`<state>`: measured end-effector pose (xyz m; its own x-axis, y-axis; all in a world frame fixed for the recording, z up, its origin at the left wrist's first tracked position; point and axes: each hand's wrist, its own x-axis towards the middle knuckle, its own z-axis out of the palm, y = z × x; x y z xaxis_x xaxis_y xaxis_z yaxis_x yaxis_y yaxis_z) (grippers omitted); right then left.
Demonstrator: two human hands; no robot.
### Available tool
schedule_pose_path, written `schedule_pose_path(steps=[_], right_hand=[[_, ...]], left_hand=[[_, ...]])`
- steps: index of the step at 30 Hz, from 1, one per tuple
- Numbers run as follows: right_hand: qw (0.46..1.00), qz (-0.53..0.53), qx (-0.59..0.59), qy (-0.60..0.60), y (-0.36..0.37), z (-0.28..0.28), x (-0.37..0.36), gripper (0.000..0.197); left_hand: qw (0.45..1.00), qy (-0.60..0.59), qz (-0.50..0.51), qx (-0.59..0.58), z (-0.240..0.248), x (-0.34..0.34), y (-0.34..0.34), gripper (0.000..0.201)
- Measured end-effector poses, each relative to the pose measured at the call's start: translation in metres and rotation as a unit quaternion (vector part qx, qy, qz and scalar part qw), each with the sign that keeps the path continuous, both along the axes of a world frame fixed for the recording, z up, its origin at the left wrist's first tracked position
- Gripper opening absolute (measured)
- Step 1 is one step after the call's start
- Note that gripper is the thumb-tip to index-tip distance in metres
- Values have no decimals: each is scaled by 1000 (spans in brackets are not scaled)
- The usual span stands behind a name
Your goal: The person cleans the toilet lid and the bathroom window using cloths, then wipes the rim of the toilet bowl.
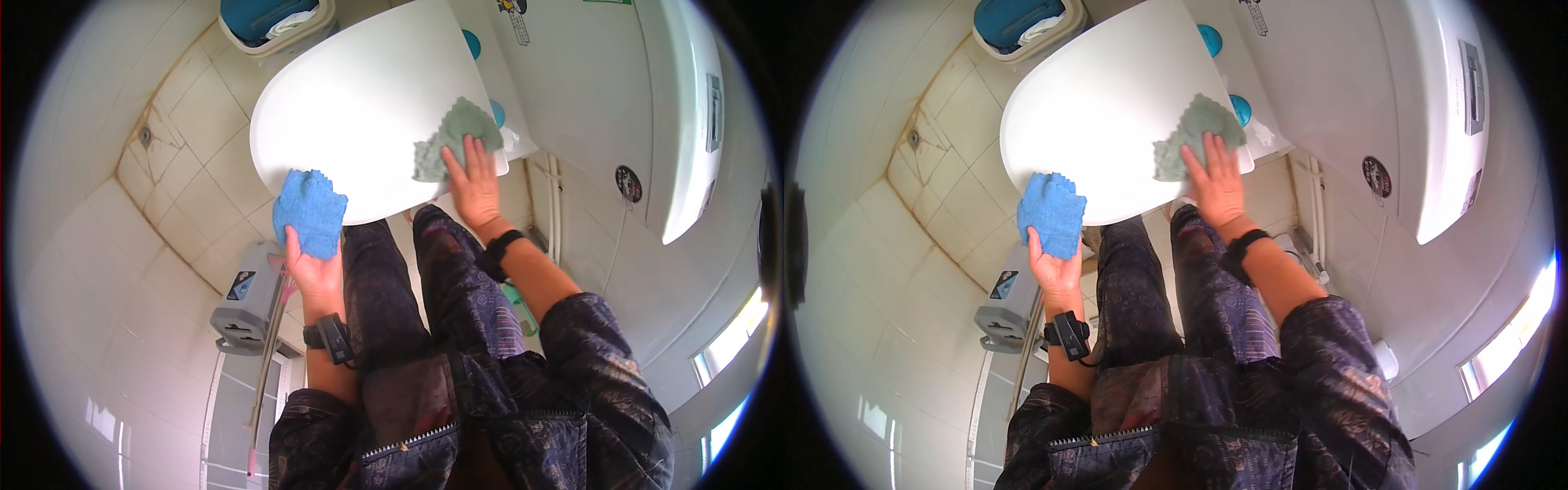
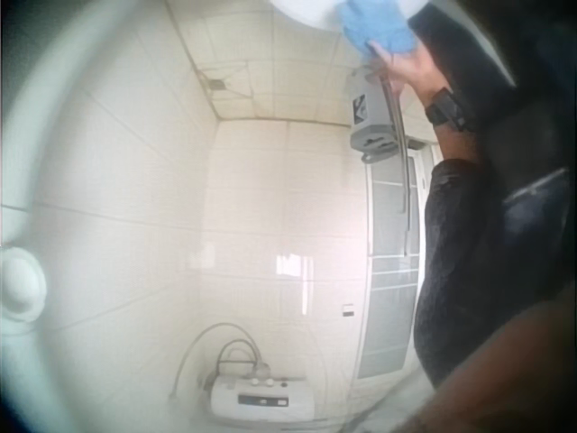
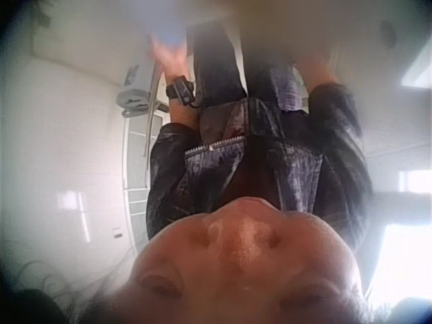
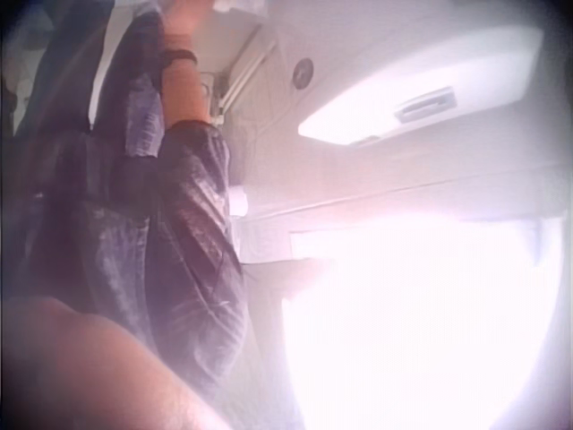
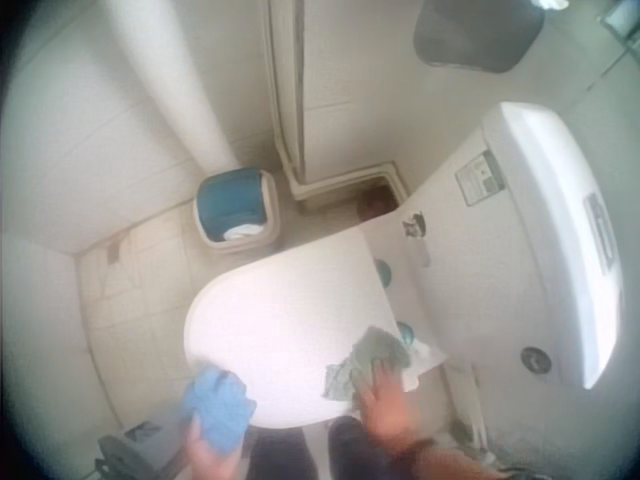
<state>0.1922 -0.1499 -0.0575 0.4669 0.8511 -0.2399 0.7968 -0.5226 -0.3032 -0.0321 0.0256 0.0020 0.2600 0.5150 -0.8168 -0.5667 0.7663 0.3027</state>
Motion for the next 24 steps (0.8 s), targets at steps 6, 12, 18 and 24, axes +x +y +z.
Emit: schedule_pose_path(steps=[6, 12, 18, 24], right_hand=[[983, 130, 31, 123, 54, 0, -45, 60], [985, 162, 20, 54, 69, -9, 21, 55], [990, -89, 97, -46, 117, -25, 1, 58], [982, 173, 46, 55, 151, -20, -83, 56]], left_hand=[[1000, -10, -11, 0, 1, 6, 8, 56], [999, 34, -14, 16, 7, 0, 18, 52], [999, 37, -4, -9, 0, -11, 27, 52], [999, 30, -13, 19, -3, -19, 40, 52]])
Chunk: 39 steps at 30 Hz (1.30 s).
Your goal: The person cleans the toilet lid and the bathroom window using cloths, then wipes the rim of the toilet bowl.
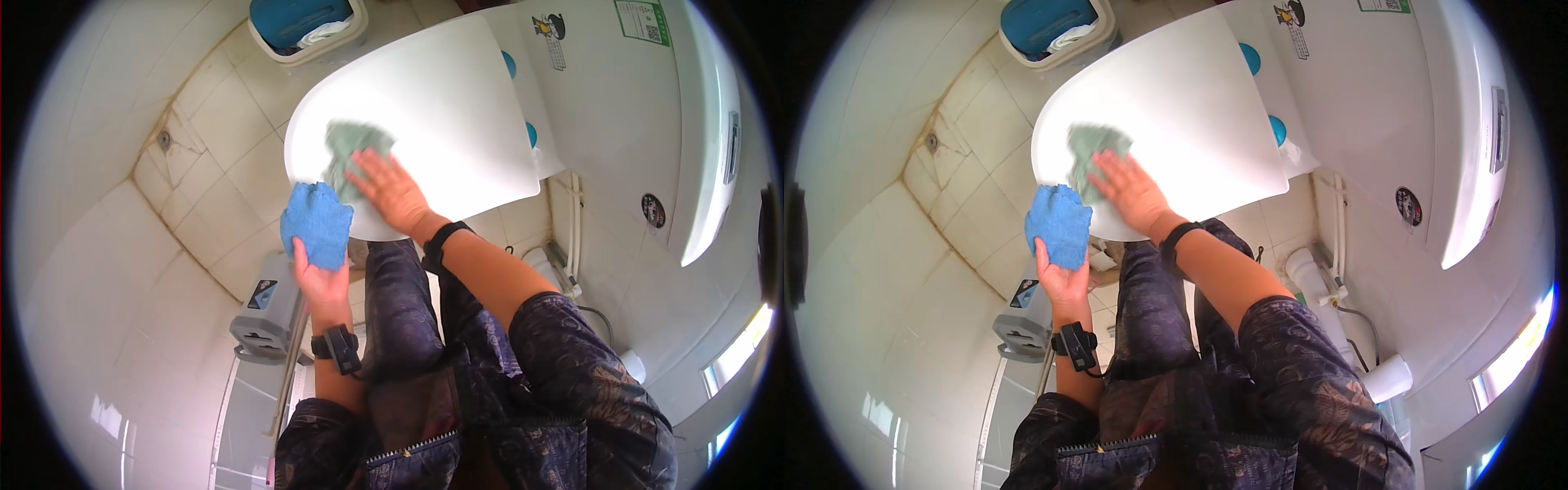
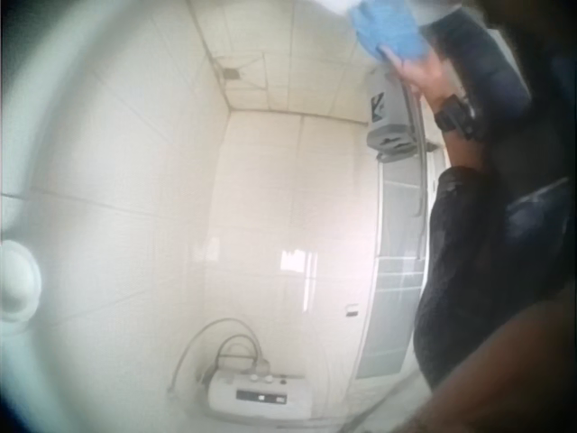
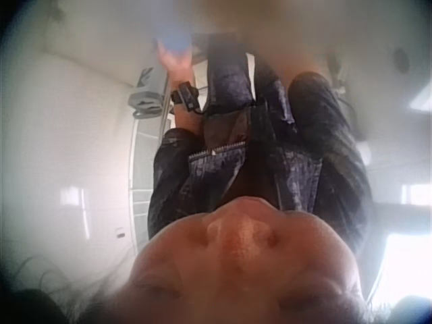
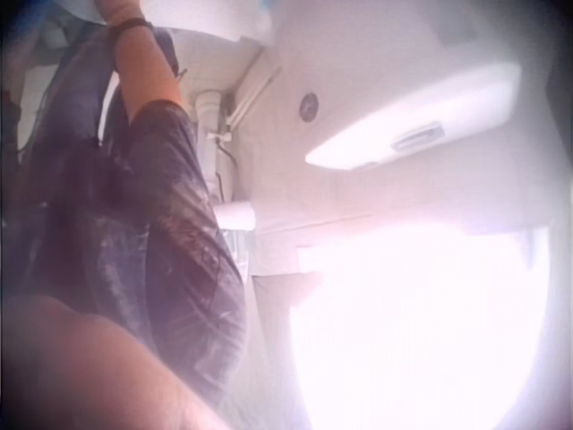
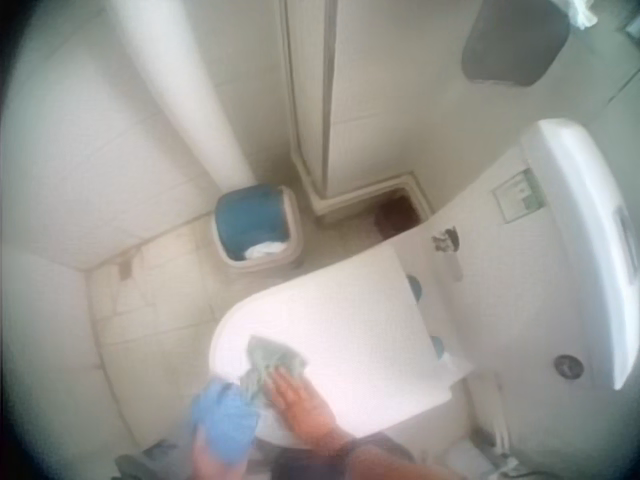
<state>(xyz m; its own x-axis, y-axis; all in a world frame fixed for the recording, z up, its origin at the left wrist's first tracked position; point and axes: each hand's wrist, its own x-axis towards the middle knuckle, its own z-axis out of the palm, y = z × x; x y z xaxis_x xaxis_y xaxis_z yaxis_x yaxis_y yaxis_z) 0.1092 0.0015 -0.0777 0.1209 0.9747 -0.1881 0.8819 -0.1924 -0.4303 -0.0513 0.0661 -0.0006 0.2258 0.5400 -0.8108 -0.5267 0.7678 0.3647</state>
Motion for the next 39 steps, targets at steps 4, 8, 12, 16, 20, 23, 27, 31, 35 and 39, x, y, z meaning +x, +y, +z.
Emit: schedule_pose_path(steps=[4, 8, 12, 16, 20, 23, 27, 31, 35, 39], right_hand=[[979, 197, 7, 43, -2, 8, -9, 55], [991, 118, 65, 18, -9, -19, 52, 52], [989, -130, 33, -67, -9, 7, 110, 50], [961, -252, 39, -110, -72, 19, 140, 47], [949, -309, 61, -12, -91, 50, 121, 45], [909, -412, 57, 20, -125, 58, 110, 43], [869, -485, 64, 81, -153, 58, 98, 38], [834, -525, 66, 155, -165, 60, 95, 35], [791, -551, 79, 253, -172, 55, 93, 35], [786, -550, 78, 270, -177, 57, 94, 35]], left_hand=[[998, 49, 32, -8, 3, -10, 18, 53], [999, 39, 30, 11, 5, -10, 30, 54], [995, 77, 12, 66, 9, -22, 46, 55], [941, 285, -137, 124, -24, 9, 35, 59], [789, 461, -312, 260, -76, 19, 49, 63], [625, 555, -410, 365, -102, 57, 53, 65], [535, 622, -431, 375, -117, 99, 66, 64], [521, 609, -448, 396, -108, 150, 66, 63], [475, 590, -466, 458, -111, 189, 64, 63], [445, 555, -489, 505, -111, 233, 52, 61]])
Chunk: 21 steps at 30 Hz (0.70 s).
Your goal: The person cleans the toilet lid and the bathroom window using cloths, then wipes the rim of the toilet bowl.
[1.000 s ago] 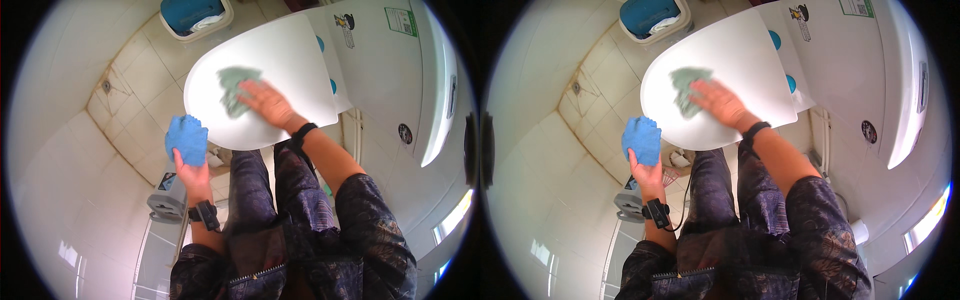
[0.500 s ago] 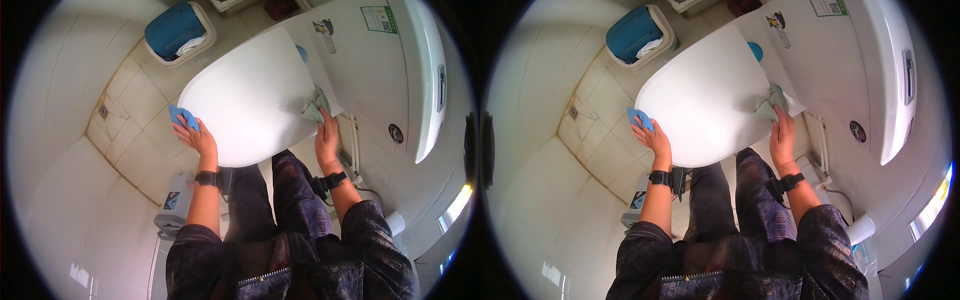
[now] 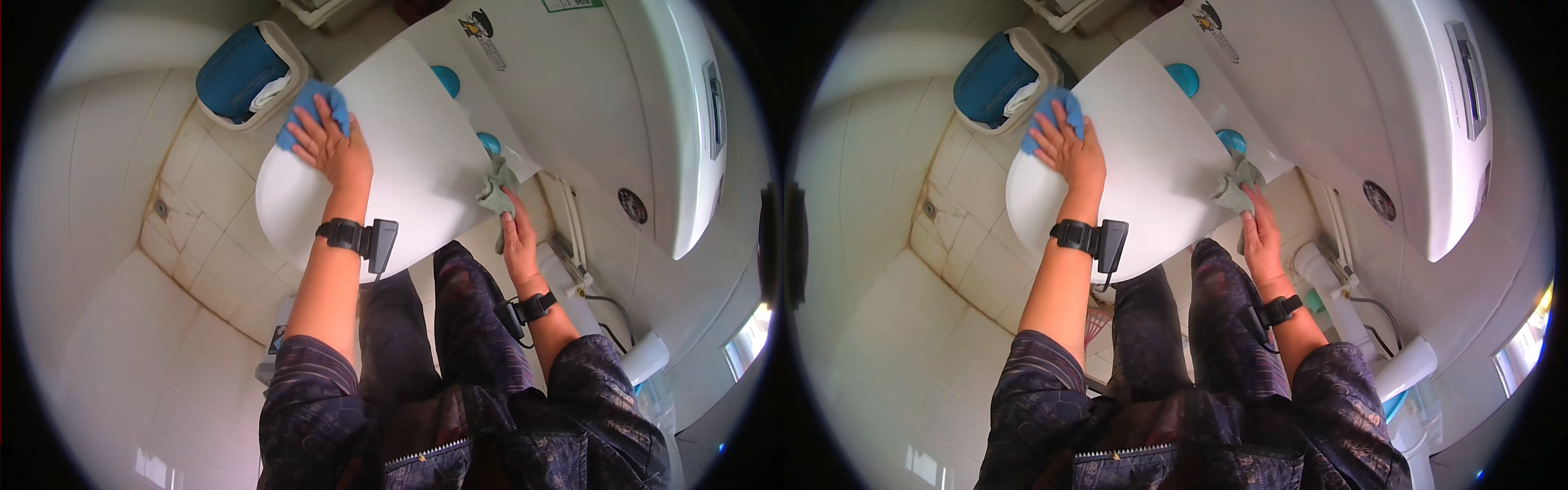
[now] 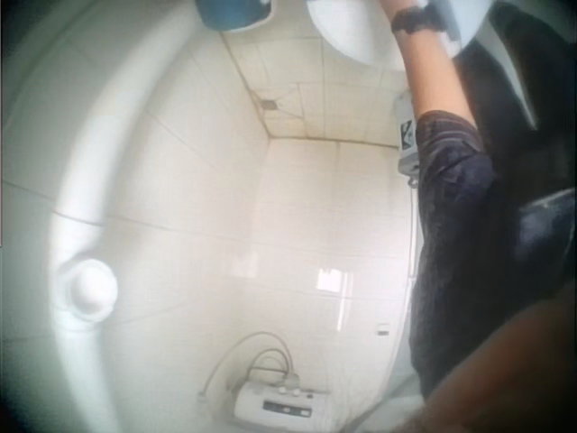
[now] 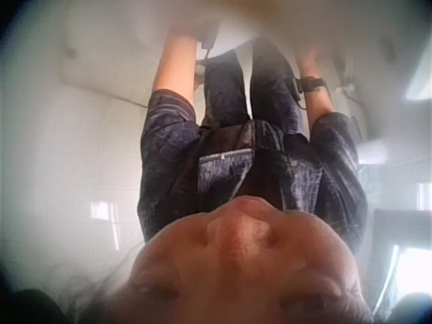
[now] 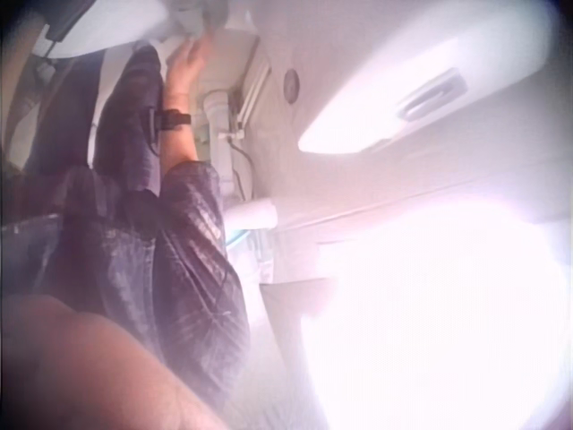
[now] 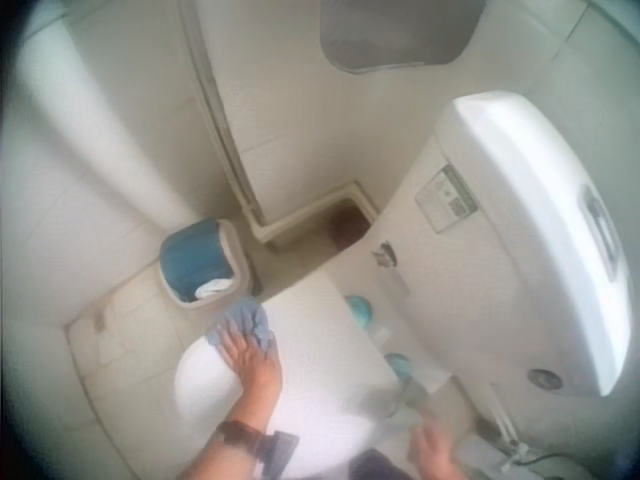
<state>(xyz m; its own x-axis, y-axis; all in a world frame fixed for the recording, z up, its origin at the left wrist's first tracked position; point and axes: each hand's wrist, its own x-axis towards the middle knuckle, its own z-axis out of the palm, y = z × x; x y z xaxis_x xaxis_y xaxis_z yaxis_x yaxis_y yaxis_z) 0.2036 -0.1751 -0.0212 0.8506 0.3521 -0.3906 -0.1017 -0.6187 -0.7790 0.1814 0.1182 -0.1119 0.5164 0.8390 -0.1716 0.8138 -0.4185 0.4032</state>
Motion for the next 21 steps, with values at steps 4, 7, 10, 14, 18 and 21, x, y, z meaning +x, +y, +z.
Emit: schedule_pose_path(steps=[4, 7, 10, 14, 18, 21], right_hand=[[999, -24, 21, 26, 0, -3, -3, 36], [999, -24, 24, 25, 4, 0, -4, 36], [997, -60, 28, 50, 8, 6, -4, 38], [977, -164, 57, 127, 12, 5, -8, 39], [978, -175, 59, 91, 12, 0, -11, 40], [986, -138, 60, 78, 7, -1, -8, 41]], left_hand=[[997, -8, -72, -8, 6, 38, -17, 62], [989, -56, -123, -52, 13, 59, -30, 64], [982, -80, -153, -75, 18, 73, -42, 64], [952, -92, -292, -22, 26, 71, -60, 62], [924, -77, -373, -21, 33, 49, -53, 57], [934, -40, -352, -36, 33, 23, -40, 55]])
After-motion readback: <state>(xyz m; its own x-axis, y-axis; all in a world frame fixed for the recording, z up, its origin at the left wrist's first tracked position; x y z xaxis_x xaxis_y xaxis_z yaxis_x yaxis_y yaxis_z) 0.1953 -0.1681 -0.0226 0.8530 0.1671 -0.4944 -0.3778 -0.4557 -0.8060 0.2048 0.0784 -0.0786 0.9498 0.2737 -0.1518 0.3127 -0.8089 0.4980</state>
